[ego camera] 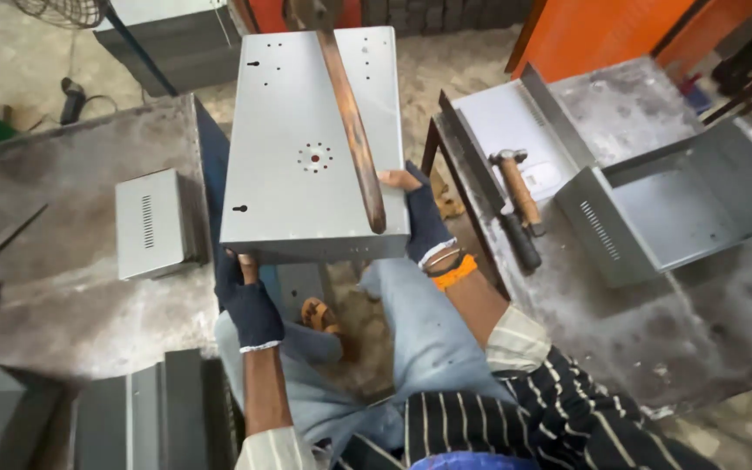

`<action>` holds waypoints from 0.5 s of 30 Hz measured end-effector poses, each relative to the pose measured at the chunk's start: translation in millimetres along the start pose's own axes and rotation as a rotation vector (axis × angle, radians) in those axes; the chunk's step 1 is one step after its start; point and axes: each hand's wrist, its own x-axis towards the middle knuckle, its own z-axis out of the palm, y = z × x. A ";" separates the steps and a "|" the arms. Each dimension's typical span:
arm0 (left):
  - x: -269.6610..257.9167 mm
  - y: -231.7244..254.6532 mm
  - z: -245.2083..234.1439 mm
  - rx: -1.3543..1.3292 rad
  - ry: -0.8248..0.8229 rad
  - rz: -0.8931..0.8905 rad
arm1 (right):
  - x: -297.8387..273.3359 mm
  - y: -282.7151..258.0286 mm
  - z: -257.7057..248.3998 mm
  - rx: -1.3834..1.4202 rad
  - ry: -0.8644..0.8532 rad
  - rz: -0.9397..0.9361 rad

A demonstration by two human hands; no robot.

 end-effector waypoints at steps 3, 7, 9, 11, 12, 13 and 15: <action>-27.6 45.8 51.3 0.390 -0.092 0.134 | -33.5 -37.9 3.3 0.047 0.115 0.031; -64.1 68.0 126.8 0.152 -0.163 0.094 | -72.8 -76.7 -22.9 0.367 0.078 0.130; -89.3 60.4 153.4 0.133 -0.164 0.165 | -86.4 -70.6 -51.6 0.374 0.133 0.140; -113.0 33.9 165.2 0.274 0.005 0.108 | -92.3 -50.7 -84.6 0.320 0.168 0.231; -117.6 12.5 162.2 0.278 0.013 0.106 | -89.7 -42.0 -91.7 0.319 0.165 0.240; -122.3 -9.0 159.4 0.303 0.113 0.049 | -87.1 -33.4 -99.0 -0.151 0.177 0.244; -118.4 -7.1 161.5 0.320 0.209 -0.010 | -89.6 -41.3 -87.0 -0.625 0.184 0.232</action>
